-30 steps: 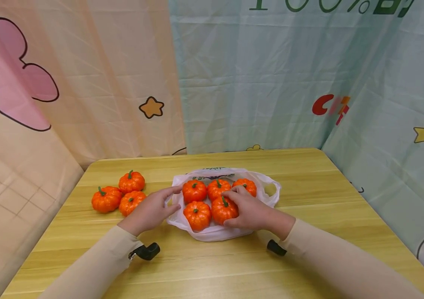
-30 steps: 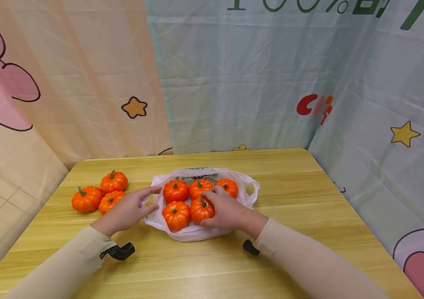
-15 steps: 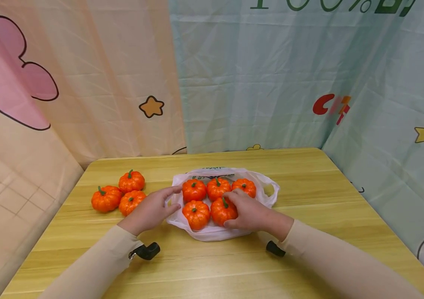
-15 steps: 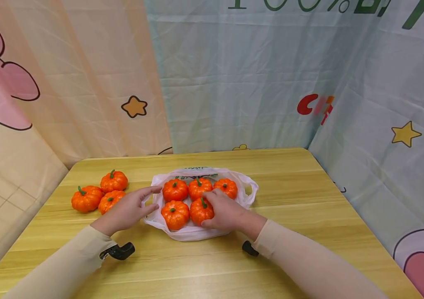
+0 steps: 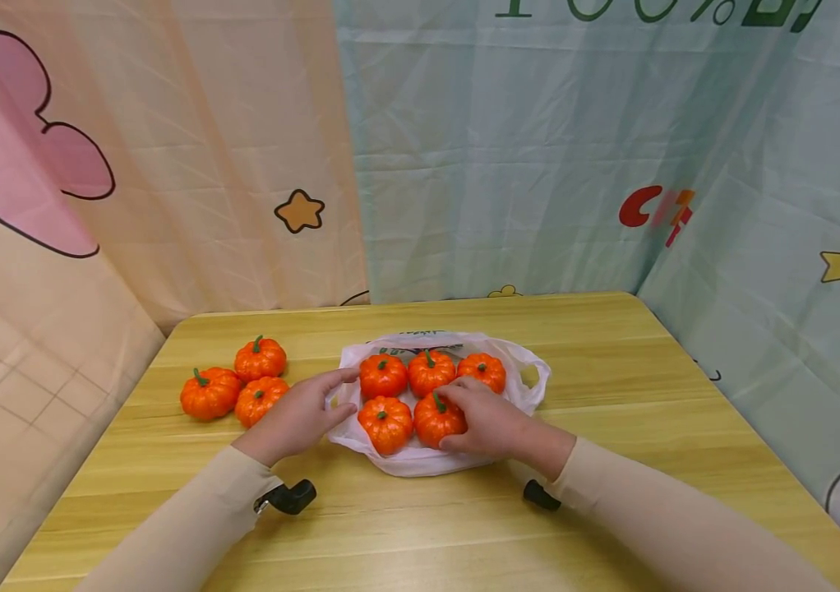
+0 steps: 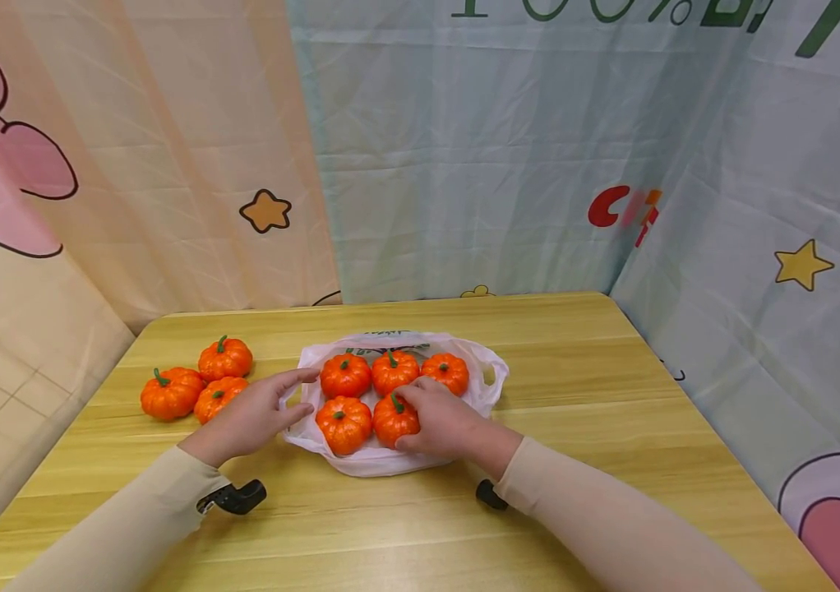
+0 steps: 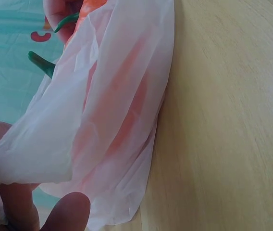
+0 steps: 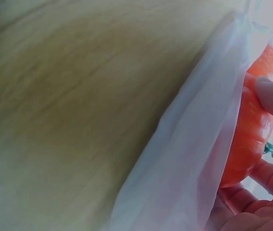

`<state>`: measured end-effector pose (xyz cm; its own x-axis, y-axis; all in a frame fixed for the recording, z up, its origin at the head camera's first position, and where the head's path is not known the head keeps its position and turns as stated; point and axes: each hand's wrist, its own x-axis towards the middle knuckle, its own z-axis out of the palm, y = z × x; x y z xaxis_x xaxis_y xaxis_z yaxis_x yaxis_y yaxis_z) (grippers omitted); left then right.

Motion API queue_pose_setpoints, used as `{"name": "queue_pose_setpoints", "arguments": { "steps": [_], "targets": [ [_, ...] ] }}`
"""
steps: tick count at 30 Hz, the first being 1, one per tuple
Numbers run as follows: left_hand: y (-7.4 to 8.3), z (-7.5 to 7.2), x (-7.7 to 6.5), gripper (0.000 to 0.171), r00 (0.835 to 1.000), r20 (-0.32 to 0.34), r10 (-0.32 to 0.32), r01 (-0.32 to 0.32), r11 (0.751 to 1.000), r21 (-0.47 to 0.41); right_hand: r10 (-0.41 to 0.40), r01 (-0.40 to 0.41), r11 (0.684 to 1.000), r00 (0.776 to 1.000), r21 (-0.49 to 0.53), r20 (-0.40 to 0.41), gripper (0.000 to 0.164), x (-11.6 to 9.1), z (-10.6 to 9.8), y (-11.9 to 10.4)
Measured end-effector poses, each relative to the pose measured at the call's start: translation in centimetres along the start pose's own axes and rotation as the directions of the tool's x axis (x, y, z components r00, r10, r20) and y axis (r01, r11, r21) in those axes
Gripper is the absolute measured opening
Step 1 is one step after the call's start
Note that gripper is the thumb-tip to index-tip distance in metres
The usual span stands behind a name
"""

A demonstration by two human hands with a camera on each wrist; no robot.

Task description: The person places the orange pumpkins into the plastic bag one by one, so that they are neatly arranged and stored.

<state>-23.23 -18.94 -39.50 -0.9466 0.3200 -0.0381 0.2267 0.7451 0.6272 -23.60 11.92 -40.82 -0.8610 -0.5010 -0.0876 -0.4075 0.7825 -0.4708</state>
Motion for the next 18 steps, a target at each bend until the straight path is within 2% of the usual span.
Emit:
{"name": "queue_pose_setpoints", "arguments": {
  "steps": [11,18],
  "targets": [
    [-0.16,-0.03,0.11,0.062,1.000,0.000,0.000,0.000,1.000,-0.008,0.020,-0.020,1.000,0.999,-0.003,-0.025,0.076,-0.12,0.23,-0.27],
    [-0.19,-0.14,0.10,0.062,1.000,-0.009,0.013,-0.013,1.000,0.007,-0.004,0.003,1.000,0.999,-0.017,-0.045,0.078,-0.28,0.26,-0.18]
  ]
}}
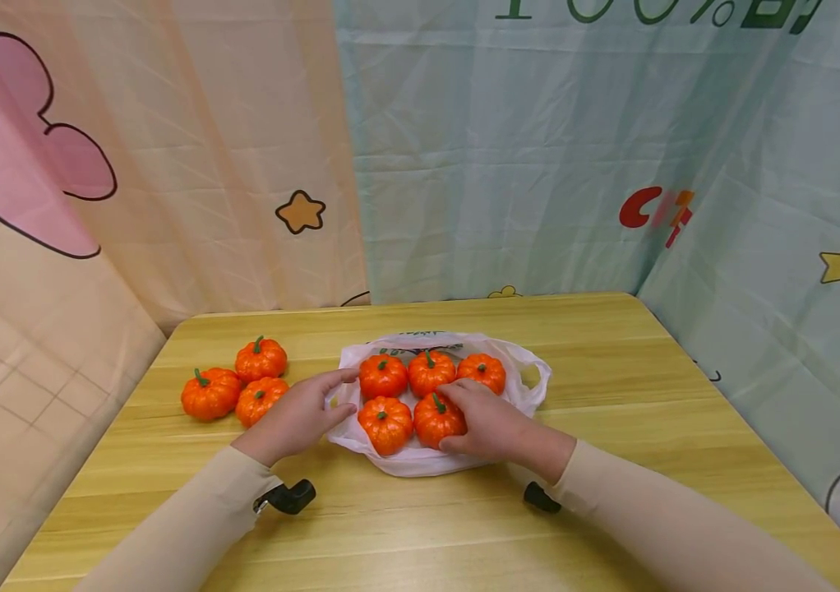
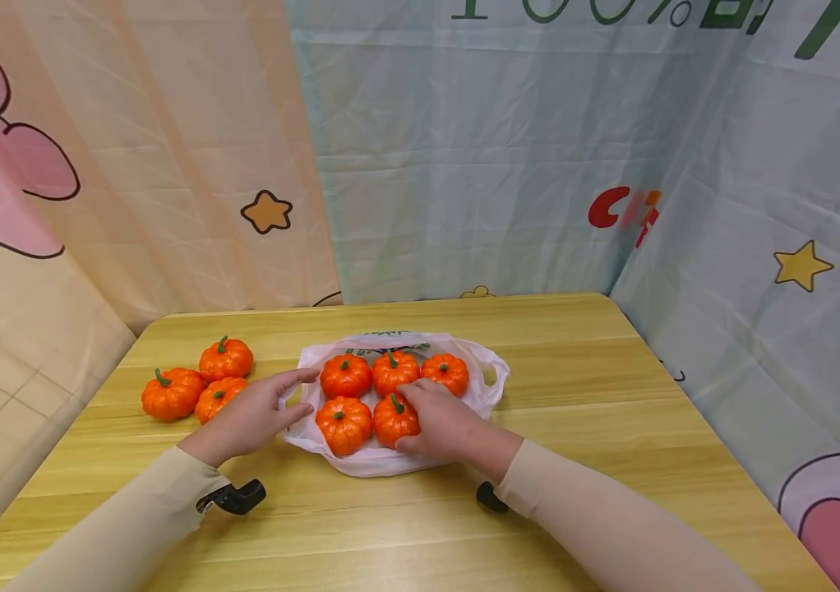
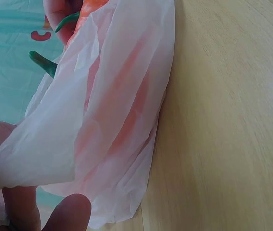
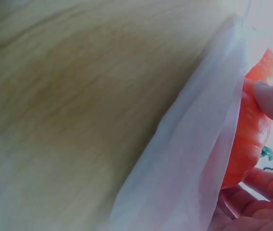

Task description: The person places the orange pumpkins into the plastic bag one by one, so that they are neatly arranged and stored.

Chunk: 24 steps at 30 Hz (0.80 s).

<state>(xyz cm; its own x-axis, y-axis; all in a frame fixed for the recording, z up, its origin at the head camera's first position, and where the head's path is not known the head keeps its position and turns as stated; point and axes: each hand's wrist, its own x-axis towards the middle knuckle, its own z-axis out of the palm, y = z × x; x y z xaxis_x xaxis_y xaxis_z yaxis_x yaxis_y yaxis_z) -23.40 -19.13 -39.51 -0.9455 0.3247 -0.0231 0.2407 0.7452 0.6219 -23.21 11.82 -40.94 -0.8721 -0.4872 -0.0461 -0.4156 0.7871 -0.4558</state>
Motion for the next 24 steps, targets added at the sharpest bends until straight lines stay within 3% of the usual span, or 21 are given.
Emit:
{"name": "queue_pose_setpoints", "arguments": {
  "steps": [11,15,24],
  "targets": [
    [-0.3,-0.2,-0.2,0.060,1.000,-0.011,0.029,-0.029,0.999,0.025,-0.066,0.064,0.996,0.997,-0.056,-0.038,0.079,-0.6,-1.1,0.1],
    [-0.3,-0.3,-0.3,0.061,1.000,-0.007,0.014,-0.014,1.000,0.009,-0.085,0.077,0.994,0.991,-0.078,-0.106,0.072,-1.1,-2.3,0.1],
    [-0.3,-0.4,-0.4,0.064,1.000,-0.007,0.008,-0.008,1.000,-0.007,-0.166,0.105,0.977,0.924,-0.187,-0.346,0.056,-2.3,-4.6,1.8]
  ]
}}
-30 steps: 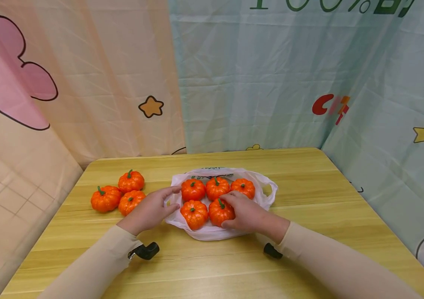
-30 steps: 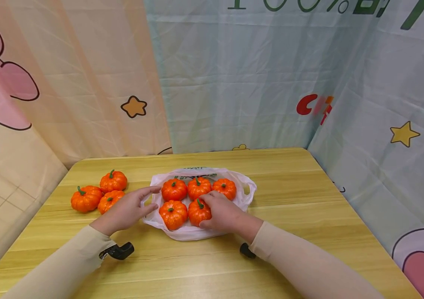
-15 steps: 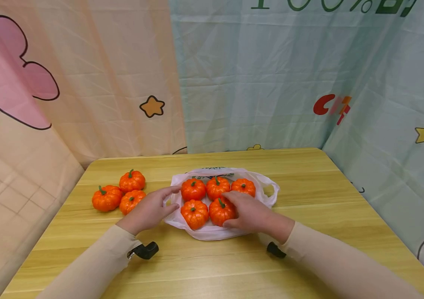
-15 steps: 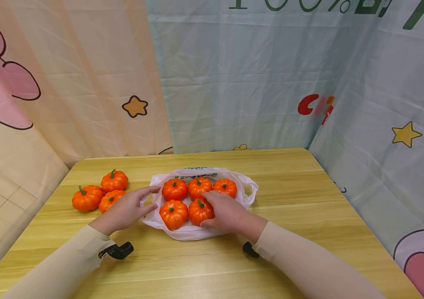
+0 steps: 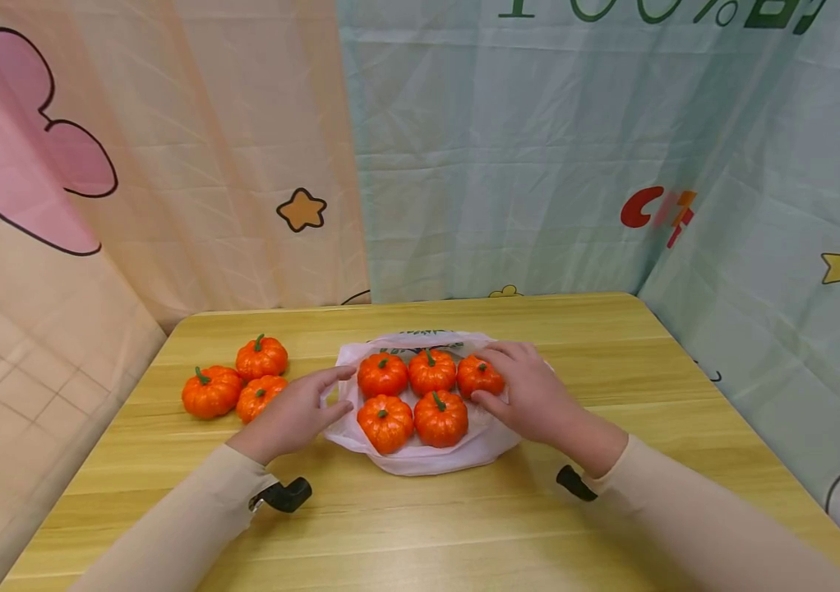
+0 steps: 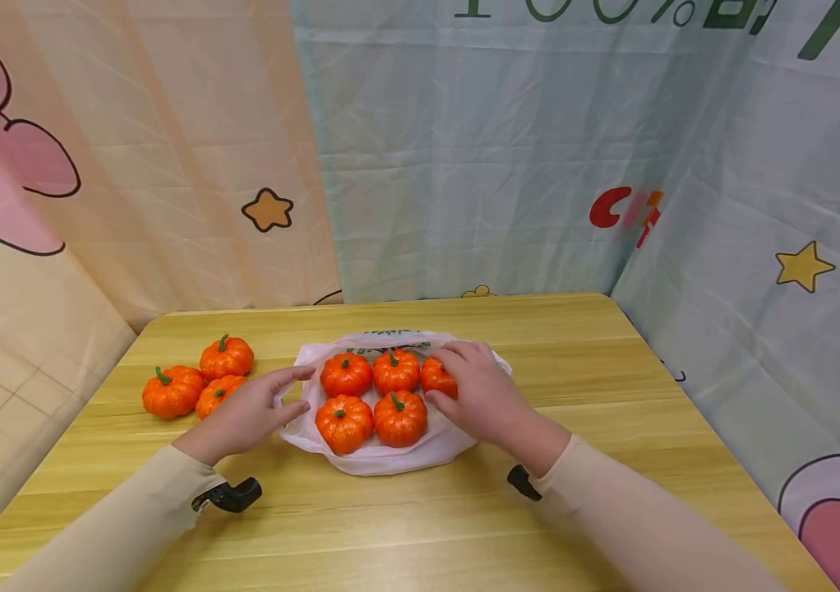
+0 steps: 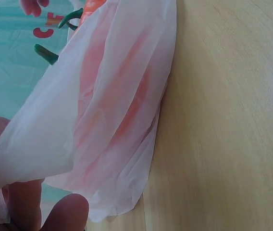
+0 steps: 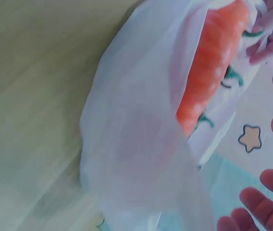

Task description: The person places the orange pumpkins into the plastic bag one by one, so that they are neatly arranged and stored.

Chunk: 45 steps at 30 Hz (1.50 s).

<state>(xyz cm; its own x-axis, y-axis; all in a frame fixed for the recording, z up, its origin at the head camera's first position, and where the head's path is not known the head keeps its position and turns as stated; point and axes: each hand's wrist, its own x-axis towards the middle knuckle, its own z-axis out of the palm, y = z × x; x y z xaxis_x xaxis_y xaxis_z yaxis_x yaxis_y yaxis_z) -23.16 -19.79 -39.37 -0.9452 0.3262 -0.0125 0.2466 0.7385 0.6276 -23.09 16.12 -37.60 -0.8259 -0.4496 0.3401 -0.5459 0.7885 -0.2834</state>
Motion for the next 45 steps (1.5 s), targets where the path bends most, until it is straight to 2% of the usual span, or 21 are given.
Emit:
{"name": "queue_pose_setpoints", "arguments": {
  "steps": [5,14,21,24,28,34,39,45],
  "targets": [
    [-0.1,-0.2,-0.1,0.062,1.000,-0.012,0.009,-0.009,1.000,0.014,0.048,-0.048,0.999,0.998,-0.008,-0.050,0.056,-0.5,-0.6,1.5],
    [-0.5,-0.9,-0.5,0.058,0.999,-0.050,0.021,-0.021,1.000,0.003,0.149,-0.150,0.989,0.988,-0.001,-0.047,0.066,-1.2,-1.3,3.5],
    [-1.4,-1.9,-1.4,0.059,0.991,-0.119,0.067,-0.073,0.996,-0.046,0.181,-0.182,0.983,0.983,-0.008,-0.037,0.074,-1.8,-1.4,4.6],
    [-1.9,-2.6,-1.8,0.063,0.983,-0.166,0.073,-0.076,0.997,-0.016,0.198,-0.198,0.980,0.980,0.002,-0.026,0.075,-2.1,-1.5,4.9],
    [-3.1,-3.5,-2.4,0.070,0.972,-0.230,0.055,-0.047,0.998,0.038,0.207,-0.207,0.978,0.978,0.018,-0.008,0.077,-2.4,-1.6,5.0],
    [-5.2,-4.6,-3.3,0.089,0.957,-0.290,-0.024,0.052,0.995,0.088,0.233,-0.233,0.972,0.972,0.018,0.022,0.081,-2.6,-1.6,5.0],
    [-6.5,-4.6,-3.9,0.100,0.951,-0.297,-0.085,0.129,0.983,0.129,0.275,-0.276,0.961,0.959,0.003,0.063,0.087,-2.6,-1.2,5.2],
    [-7.0,-4.3,-4.3,0.098,0.951,-0.285,-0.117,0.164,0.976,0.146,0.342,-0.346,0.938,0.928,-0.001,0.150,0.095,-2.4,-0.7,5.3]
  ]
}}
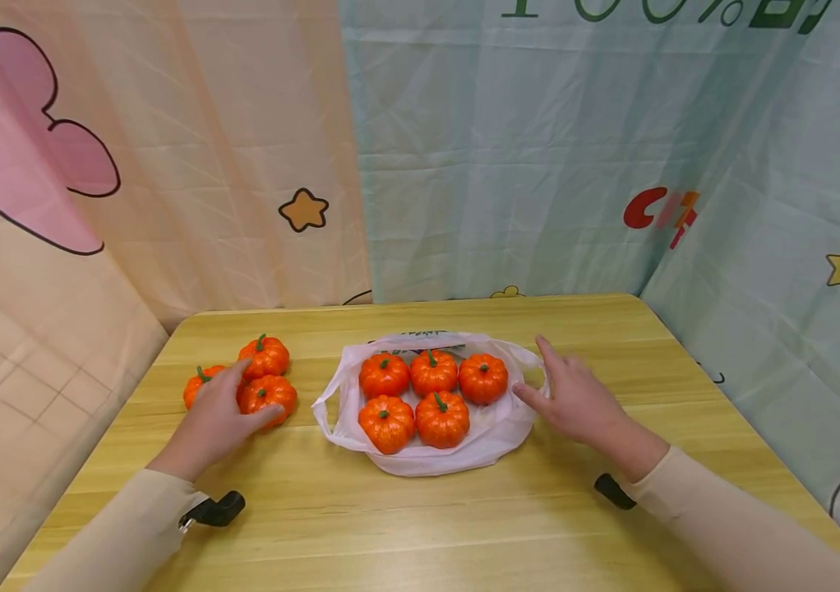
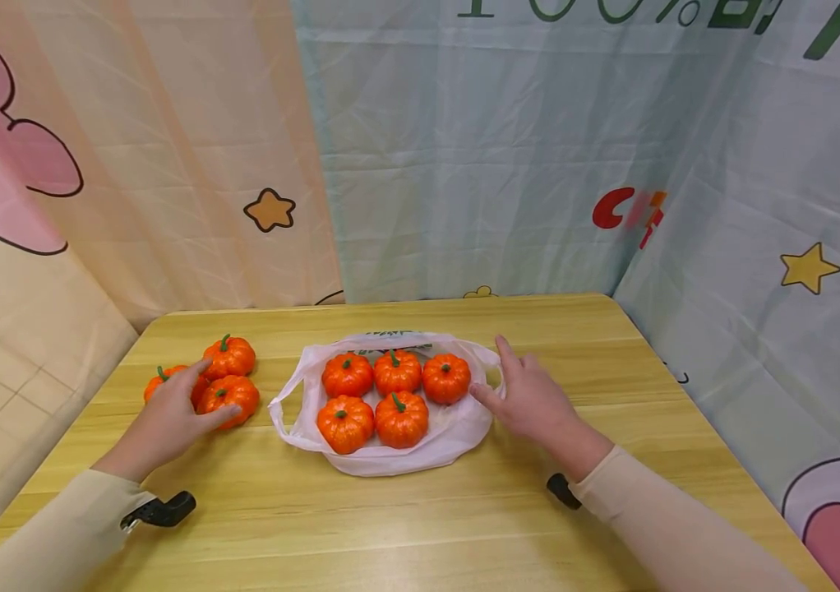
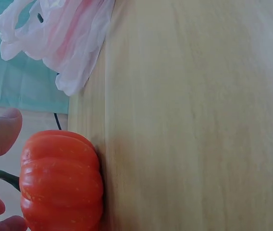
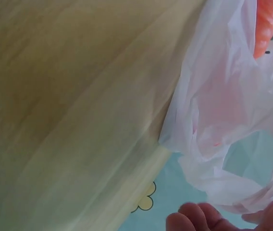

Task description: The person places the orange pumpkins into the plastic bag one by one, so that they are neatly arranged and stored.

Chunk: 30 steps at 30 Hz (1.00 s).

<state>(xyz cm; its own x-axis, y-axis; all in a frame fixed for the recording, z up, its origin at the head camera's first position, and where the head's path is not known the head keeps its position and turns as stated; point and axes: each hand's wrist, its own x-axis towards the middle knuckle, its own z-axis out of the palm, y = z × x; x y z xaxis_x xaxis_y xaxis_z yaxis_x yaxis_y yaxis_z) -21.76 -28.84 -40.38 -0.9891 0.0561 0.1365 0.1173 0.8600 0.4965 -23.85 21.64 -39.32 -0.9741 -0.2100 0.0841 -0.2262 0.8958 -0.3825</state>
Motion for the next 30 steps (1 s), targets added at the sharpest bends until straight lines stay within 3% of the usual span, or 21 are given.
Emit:
{"name": "queue_pose_setpoints", "arguments": {
  "steps": [4,15,30],
  "targets": [
    [0.0,0.3,-0.1,0.098,1.000,0.007,-0.020,0.020,1.000,0.013,0.040,-0.041,0.999,0.998,0.026,0.052,0.102,0.0,0.3,-0.1],
    [-0.3,1.1,0.2,0.094,0.997,0.054,-0.048,0.045,0.998,0.045,0.075,-0.080,0.995,0.994,0.064,0.082,0.107,0.0,0.5,-0.8],
    [-0.2,1.4,0.7,0.090,0.991,0.114,-0.073,0.068,0.997,0.047,0.028,-0.045,0.983,0.995,0.179,0.096,0.089,-0.2,0.7,-0.8]
  ]
}}
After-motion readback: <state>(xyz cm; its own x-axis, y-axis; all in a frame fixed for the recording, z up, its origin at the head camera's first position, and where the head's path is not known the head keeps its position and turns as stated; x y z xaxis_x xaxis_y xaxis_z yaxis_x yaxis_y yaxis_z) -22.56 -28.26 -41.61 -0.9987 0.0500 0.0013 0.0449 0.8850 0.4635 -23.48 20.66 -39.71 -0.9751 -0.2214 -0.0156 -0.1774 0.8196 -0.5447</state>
